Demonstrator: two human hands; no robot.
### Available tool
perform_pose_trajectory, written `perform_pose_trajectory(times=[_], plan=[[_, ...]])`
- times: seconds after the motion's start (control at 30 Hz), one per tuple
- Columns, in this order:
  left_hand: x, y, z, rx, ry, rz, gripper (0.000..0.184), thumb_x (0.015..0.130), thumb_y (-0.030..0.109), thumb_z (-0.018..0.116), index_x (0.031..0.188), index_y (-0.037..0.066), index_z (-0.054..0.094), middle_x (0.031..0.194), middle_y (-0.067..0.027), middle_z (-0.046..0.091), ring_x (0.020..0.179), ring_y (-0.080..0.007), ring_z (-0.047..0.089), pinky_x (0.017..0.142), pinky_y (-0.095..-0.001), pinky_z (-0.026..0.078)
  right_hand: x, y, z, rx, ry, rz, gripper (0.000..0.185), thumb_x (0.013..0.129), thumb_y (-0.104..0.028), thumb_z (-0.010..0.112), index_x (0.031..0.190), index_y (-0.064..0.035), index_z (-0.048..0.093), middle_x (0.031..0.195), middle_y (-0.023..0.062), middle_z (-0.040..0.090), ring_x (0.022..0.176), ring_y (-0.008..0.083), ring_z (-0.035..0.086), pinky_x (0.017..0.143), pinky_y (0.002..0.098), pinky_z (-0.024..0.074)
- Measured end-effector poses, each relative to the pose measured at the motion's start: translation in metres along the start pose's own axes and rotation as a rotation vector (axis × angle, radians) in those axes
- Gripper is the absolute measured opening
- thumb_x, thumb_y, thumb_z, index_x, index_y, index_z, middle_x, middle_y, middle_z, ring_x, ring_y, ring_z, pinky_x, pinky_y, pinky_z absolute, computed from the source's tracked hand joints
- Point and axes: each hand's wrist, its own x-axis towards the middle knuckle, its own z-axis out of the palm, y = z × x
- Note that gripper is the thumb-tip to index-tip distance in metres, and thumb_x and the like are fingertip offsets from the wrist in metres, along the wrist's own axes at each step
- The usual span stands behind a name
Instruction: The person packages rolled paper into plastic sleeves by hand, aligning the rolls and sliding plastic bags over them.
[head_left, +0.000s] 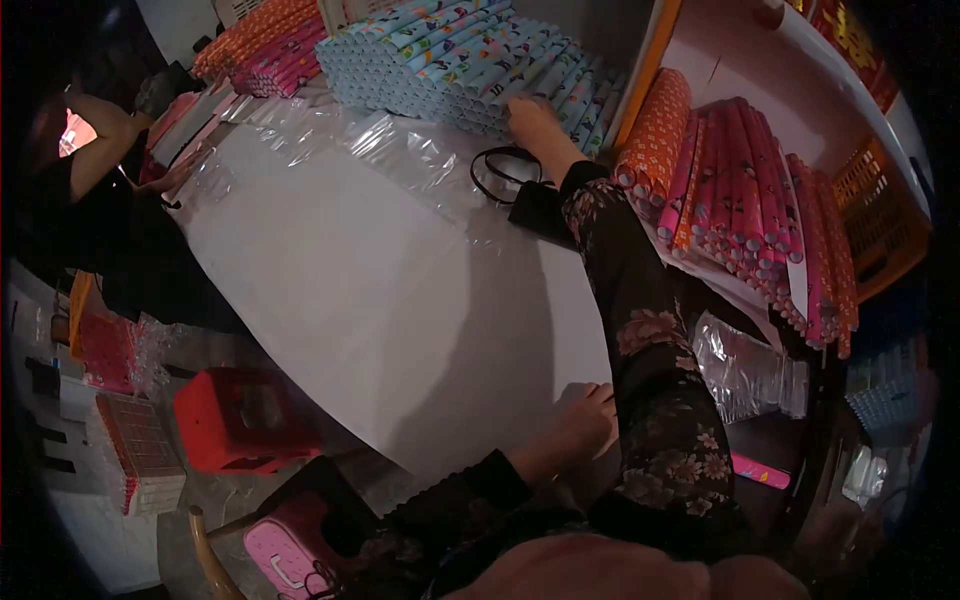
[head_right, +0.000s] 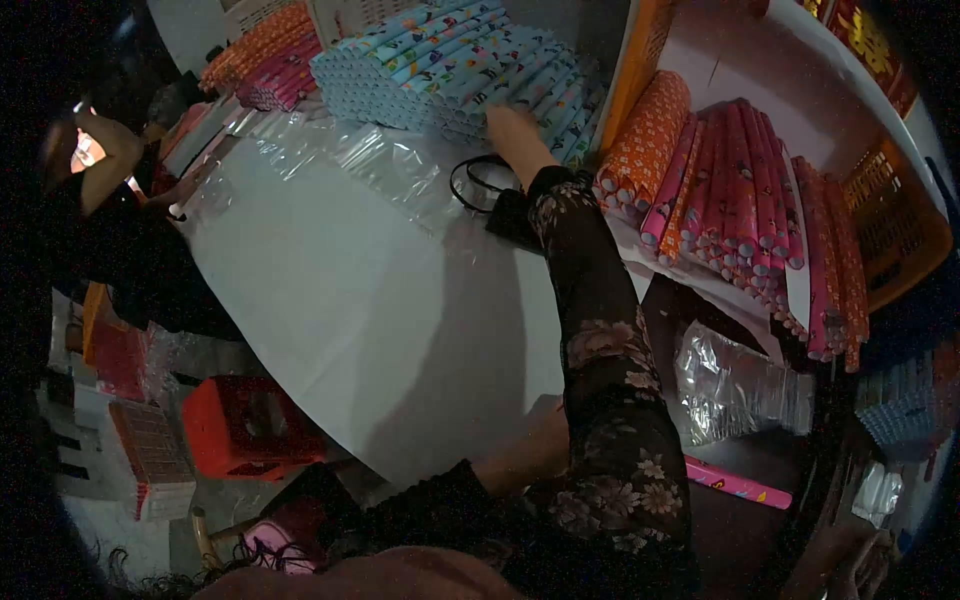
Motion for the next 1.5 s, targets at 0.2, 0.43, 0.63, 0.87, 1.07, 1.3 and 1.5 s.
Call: perform_pose_trajectory(times=[0.2,0.43,0.63,0.87,1.07,1.3,1.5], plan=[[0.044,0.033,-0.089,0.125,-0.247,0.083,0.017,0.077,0.015,0.062,0.091,0.006,0.066,0.095,-0.0068,0.058,0.096,-0.0257,0.052,0.085,-0.0370,0.040,-0.011,0.031,0.009,-0.176,-0.002,0.053,0.020,0.090,-0.014,0.060,0.100,0.0038,0.059,0.103,0.0152,0.060,0.093,0.0299,0.062,0.074,0.0407,0.0546],[0.040,0.030,-0.073,0.050,-0.221,0.017,0.028,0.088,0.019,0.061,0.114,0.008,0.062,0.106,-0.0058,0.056,0.099,-0.0261,0.051,0.087,-0.0379,0.042,-0.035,0.035,-0.034,0.164,-0.130,0.522,0.038,0.092,-0.027,0.066,0.107,0.0068,0.054,0.088,0.0189,0.064,0.059,0.0253,0.062,0.051,0.0414,0.0505],[0.041,0.031,-0.069,0.043,-0.138,0.014,0.029,0.089,0.021,0.063,0.115,0.008,0.062,0.106,-0.0055,0.057,0.101,-0.0271,0.052,0.089,-0.0394,0.042,-0.045,0.046,-0.036,1.237,-0.238,1.263,0.032,0.089,-0.017,0.064,0.110,0.0029,0.052,0.079,0.0143,0.057,0.062,0.0298,0.057,0.053,0.0460,0.0431],[0.041,0.030,-0.066,0.082,-0.164,0.046,0.030,0.089,0.022,0.063,0.116,0.009,0.062,0.107,-0.0050,0.059,0.099,-0.0269,0.055,0.089,-0.0402,0.042,-0.106,0.004,-0.122,1.530,-0.169,1.269,0.027,0.094,-0.023,0.058,0.098,0.0021,0.049,0.078,0.0101,0.052,0.059,0.0201,0.047,0.049,0.0379,0.0344],[0.040,0.027,-0.066,0.218,-0.146,0.078,0.031,0.088,0.024,0.062,0.118,0.014,0.063,0.109,-0.0035,0.061,0.098,-0.0251,0.057,0.085,-0.0379,0.042,-0.219,-0.018,-0.219,1.654,-0.305,1.247,0.018,0.095,-0.018,0.057,0.098,-0.0020,0.050,0.078,0.0046,0.048,0.060,0.0137,0.042,0.048,0.0318,0.0315],[0.049,0.040,-0.081,0.126,-0.209,-0.026,0.029,0.089,0.022,0.063,0.117,0.014,0.067,0.112,-0.0041,0.064,0.103,-0.0273,0.057,0.089,-0.0412,0.043,-0.403,-0.017,-0.336,1.836,-0.298,1.004,0.020,0.092,-0.018,0.060,0.102,-0.0017,0.051,0.078,0.0022,0.051,0.057,0.0101,0.045,0.047,0.0248,0.0336],[0.052,0.034,-0.075,0.142,-0.182,0.011,0.030,0.090,0.024,0.064,0.118,0.014,0.067,0.112,-0.0054,0.067,0.103,-0.0291,0.058,0.090,-0.0421,0.045,-0.536,-0.035,-0.406,1.726,-0.219,1.031,0.037,0.087,-0.018,0.059,0.119,-0.0013,0.052,0.076,0.0026,0.052,0.053,0.0093,0.046,0.046,0.0241,0.0369]])
